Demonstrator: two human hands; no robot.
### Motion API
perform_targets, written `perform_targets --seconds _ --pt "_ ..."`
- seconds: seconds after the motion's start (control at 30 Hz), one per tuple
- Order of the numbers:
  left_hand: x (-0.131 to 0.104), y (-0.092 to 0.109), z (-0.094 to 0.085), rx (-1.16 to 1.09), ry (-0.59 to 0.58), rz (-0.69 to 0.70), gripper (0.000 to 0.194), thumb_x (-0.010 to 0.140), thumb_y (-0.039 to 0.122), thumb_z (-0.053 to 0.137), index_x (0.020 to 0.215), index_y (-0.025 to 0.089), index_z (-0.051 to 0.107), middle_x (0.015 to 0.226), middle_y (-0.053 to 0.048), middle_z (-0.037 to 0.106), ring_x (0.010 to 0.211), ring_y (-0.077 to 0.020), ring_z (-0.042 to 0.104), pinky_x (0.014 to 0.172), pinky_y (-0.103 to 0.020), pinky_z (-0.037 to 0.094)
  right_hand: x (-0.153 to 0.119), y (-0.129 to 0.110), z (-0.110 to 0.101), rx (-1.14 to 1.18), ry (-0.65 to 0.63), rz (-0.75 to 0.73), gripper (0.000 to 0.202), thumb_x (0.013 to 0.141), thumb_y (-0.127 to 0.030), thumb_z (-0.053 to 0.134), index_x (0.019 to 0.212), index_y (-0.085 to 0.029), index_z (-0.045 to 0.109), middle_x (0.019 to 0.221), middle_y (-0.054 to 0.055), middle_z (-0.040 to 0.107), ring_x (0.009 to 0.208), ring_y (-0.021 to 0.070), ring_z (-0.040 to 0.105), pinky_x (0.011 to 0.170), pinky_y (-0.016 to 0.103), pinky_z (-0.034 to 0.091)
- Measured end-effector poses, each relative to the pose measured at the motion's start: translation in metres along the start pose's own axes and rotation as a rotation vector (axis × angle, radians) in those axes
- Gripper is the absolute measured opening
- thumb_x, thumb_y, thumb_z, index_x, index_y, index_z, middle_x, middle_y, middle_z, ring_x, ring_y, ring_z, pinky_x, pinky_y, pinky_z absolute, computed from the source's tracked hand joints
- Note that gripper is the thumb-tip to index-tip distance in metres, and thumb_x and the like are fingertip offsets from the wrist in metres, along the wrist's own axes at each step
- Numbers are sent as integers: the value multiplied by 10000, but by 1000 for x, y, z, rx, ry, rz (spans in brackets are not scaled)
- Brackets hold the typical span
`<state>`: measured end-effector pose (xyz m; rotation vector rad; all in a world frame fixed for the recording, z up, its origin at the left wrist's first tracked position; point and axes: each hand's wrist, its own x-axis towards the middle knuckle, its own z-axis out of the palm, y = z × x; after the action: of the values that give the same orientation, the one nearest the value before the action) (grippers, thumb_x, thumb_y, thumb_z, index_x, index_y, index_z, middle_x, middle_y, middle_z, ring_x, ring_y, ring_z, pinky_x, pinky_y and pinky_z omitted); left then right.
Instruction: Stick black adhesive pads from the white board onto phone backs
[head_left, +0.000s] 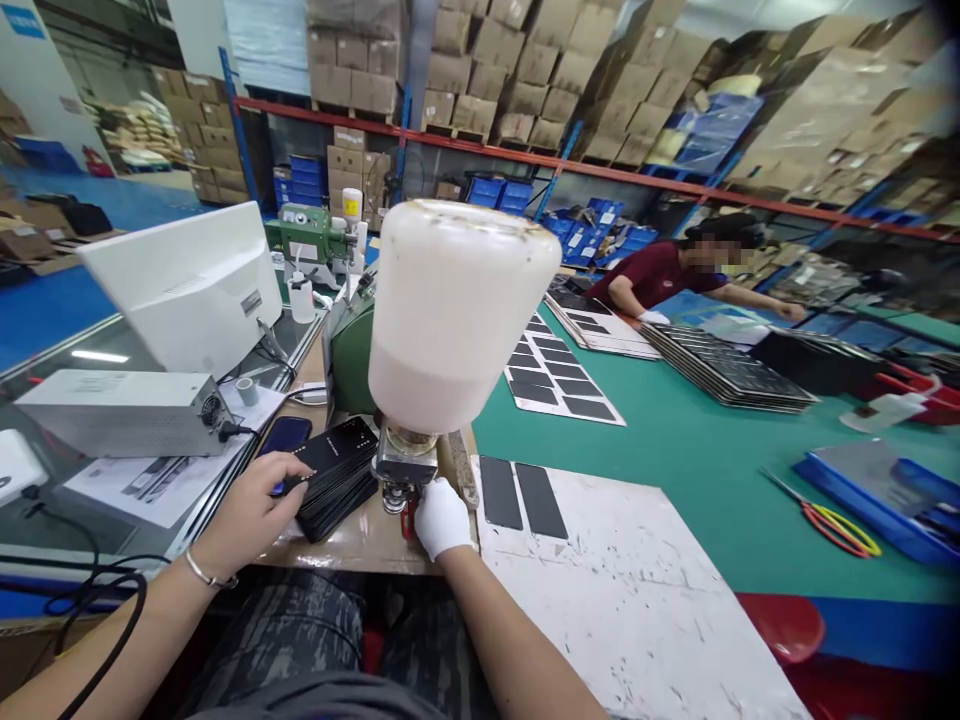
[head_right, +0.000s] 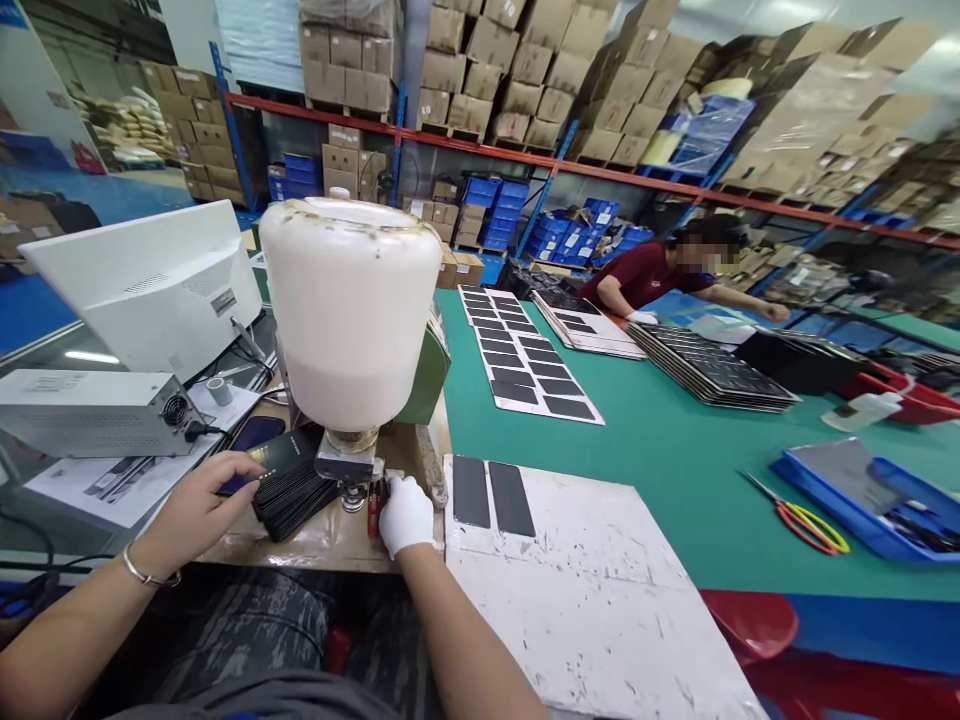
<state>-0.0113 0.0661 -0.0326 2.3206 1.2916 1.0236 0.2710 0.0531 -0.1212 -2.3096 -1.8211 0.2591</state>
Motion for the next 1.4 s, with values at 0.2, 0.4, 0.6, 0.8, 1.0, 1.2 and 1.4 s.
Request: perform_targets --seconds 0.2,0.4,0.6,0.8,1.0,1.2,1.4 --pt "-32 22 18 -169 -200 50 143 856 191 453 844 188 596 842 -40 619 825 -161 581 764 -275 463 -8 -13 0 -7 30 -34 247 831 -258 475 1024 -208 620 975 92 648 888 217 618 751 276 429" --pt "-114 -14 23 -20 -500 -69 165 816 146 449 851 207 598 827 -36 613 800 -176 565 735 -301 446 0 -9 3 -57 13 -9 268 829 -219 464 1011 -121 634 959 166 652 895 238 624 783 297 428" --pt "-201 -58 2 322 -425 -51 306 714 70 467 890 252 639 948 -31 651 1036 -234 535 1010 -448 288 13 -7 5 -96 -23 -97 285 780 -135 500 1024 -96 642 959 204 664 995 270 612 864 315 414" --pt "-227 -51 -32 384 -375 -82 317 789 53 400 879 257 626 979 -6 649 1128 -189 498 1092 -414 191 19 -5 8 -129 -54 -214 299 757 -80 483 1008 -86 646 975 226 659 1043 302 594 920 380 391" --pt "-241 -58 -51 320 -469 -84 285 781 55 413 848 247 612 943 6 646 1086 -178 515 1066 -378 207 23 -5 13 -136 -61 -273 359 770 -79 443 1079 -108 625 1030 229 643 1057 310 586 923 404 392" --pt "-232 -59 -44 244 -515 -52 271 834 99 374 846 244 604 910 -18 626 932 -169 539 937 -357 332 24 -3 14 -131 -33 -242 383 760 -74 461 1107 -118 615 1069 211 639 1089 299 569 948 383 376" --pt "-228 -50 -62 182 -518 -118 175 836 156 402 792 215 561 839 -36 587 794 -169 517 743 -302 394 23 -5 11 -79 -29 -224 362 760 -75 473 1089 -109 621 1034 215 648 1038 301 596 923 390 390"
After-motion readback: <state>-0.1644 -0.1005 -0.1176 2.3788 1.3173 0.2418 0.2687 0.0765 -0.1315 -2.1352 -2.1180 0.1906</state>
